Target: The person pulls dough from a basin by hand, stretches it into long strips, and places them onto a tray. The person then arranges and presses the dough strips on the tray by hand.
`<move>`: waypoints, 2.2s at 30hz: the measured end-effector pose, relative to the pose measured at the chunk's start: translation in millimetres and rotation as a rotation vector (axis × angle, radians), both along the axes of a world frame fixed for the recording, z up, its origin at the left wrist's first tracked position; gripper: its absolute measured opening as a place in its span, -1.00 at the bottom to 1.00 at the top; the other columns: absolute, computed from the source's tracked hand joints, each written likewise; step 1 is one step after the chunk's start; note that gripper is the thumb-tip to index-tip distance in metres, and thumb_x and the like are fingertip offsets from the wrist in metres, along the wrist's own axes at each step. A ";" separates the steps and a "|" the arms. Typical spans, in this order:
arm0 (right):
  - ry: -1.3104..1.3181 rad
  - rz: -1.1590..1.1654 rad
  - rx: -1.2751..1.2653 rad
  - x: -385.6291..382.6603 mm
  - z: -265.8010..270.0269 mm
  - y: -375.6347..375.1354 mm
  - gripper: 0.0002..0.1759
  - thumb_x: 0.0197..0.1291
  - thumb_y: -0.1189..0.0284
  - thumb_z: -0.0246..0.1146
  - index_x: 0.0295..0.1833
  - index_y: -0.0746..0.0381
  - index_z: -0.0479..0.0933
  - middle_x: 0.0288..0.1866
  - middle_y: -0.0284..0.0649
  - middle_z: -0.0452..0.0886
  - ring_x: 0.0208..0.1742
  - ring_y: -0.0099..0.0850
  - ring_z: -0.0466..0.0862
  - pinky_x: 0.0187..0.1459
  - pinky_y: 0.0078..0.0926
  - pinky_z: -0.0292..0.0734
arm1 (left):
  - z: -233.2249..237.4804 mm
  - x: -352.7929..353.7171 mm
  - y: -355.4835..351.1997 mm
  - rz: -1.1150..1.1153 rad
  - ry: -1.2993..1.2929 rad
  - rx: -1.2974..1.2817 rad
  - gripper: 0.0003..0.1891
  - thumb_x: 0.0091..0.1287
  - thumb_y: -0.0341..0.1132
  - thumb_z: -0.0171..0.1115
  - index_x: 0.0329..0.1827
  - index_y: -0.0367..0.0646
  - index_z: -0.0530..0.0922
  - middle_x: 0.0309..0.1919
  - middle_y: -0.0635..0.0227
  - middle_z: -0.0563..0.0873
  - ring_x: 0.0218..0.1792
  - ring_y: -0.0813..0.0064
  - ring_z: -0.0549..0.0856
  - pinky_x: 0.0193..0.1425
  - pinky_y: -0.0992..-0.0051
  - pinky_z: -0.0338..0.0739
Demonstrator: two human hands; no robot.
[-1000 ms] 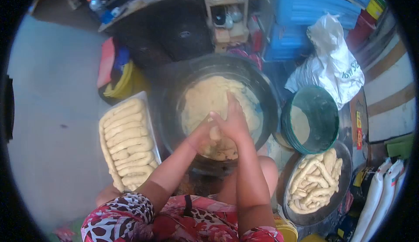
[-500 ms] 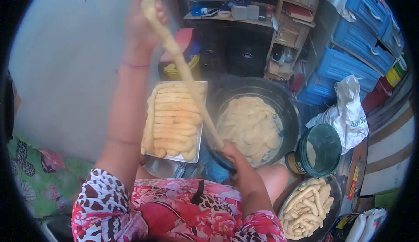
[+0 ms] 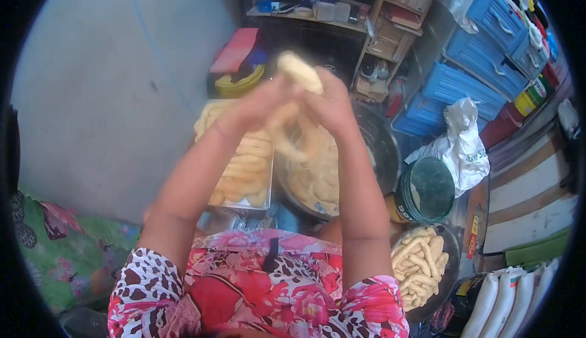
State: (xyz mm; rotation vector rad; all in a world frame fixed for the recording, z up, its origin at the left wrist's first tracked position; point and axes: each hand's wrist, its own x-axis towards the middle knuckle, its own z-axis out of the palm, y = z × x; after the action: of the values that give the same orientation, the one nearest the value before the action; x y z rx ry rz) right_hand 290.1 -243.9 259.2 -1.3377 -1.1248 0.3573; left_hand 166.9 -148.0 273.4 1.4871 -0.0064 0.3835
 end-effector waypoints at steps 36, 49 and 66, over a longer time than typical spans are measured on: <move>-0.382 0.351 -0.239 -137.1 -239.8 246.7 -0.19 -0.20 0.71 0.15 0.32 0.12 0.24 0.44 0.07 0.01 0.46 -0.10 0.03 0.42 -0.26 -0.11 | -67.2 -342.6 2.0 -0.279 -0.904 -0.114 -0.18 0.15 -0.21 0.34 0.34 -0.42 0.07 -0.13 -0.27 0.53 -0.48 0.24 0.65 -0.46 0.54 0.52; -0.287 0.168 -0.512 -162.1 -276.5 213.0 -0.25 0.04 0.32 0.23 0.31 0.42 0.16 0.18 0.21 0.35 0.25 -0.01 0.36 0.26 -0.35 0.23 | -58.1 -267.7 32.1 -0.529 -0.867 0.000 -0.02 0.10 -0.20 0.38 0.29 -0.65 -0.13 -0.11 -0.30 0.47 -0.46 0.37 0.65 -0.39 0.54 0.58; 0.434 0.799 -0.295 -148.6 -135.9 160.9 -0.66 0.21 0.29 0.11 0.00 0.28 0.46 -0.17 -0.26 0.54 -0.18 -0.46 0.50 -0.15 -0.43 0.41 | -24.2 -183.9 93.6 0.470 0.937 0.800 -0.39 0.18 0.15 0.14 -0.09 -0.34 0.56 -0.23 -0.06 0.63 -0.16 0.15 0.64 -0.04 0.32 0.48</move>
State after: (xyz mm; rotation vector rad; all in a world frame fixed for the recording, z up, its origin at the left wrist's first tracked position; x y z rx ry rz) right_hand 141.5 -83.0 123.3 -0.9270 -1.2164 1.3717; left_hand -17.0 -54.4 249.2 2.3439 1.0532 0.0014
